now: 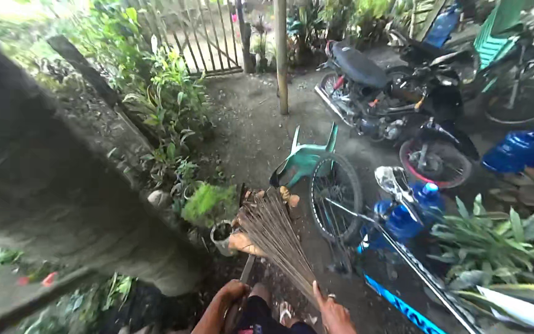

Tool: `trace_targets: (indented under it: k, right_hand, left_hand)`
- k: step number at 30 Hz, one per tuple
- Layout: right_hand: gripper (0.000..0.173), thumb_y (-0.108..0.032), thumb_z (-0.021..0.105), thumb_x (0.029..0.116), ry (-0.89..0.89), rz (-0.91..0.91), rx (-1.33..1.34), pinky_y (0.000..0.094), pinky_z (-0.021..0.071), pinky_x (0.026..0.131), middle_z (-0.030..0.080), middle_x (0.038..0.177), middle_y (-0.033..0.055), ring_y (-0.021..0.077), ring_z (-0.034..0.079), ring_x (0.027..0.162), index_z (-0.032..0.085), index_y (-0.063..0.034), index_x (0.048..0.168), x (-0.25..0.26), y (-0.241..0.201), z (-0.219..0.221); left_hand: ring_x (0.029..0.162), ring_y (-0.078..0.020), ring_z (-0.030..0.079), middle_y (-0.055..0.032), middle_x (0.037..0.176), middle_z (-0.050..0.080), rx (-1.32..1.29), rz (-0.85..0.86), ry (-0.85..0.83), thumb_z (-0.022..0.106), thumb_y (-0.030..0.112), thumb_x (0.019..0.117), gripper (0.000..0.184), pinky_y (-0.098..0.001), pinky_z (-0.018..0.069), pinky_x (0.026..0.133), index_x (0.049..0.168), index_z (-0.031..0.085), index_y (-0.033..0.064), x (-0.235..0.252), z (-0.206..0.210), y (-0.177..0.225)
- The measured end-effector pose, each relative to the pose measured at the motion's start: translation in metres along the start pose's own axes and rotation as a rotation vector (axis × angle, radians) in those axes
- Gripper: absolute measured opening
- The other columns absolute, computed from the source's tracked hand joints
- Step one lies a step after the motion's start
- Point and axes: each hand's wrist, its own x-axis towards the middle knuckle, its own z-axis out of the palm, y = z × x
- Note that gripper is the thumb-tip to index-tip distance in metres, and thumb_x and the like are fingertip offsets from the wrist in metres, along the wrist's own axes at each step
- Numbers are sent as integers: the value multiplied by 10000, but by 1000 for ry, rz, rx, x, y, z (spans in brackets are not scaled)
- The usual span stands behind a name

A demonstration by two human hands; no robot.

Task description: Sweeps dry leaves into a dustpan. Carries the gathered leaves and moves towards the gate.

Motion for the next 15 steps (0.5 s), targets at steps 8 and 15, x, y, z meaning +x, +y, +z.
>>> trace_targets:
  k: [8, 15]
  right_hand:
    - [845, -111, 523, 1031, -5, 24, -32, 659, 537, 904, 608, 1313, 331, 525, 664, 1078, 12, -288, 1681, 166, -65, -148]
    - [813, -136, 508, 1042, -23, 20, -44, 658, 535, 905, 607, 1311, 339, 526, 665, 1073, 23, -259, 1683, 295, -130, -291]
  left_hand:
    - [609, -120, 543, -27, 757, 589, -105, -10, -12, 617, 205, 993, 190, -312, 502, 588, 1069, 637, 33, 39, -127, 178]
    - [640, -141, 569, -49, 802, 614, -52, -18, -20, 635, 275, 994, 280, -339, 518, 623, 1129, 642, 30, 128, -260, 306]
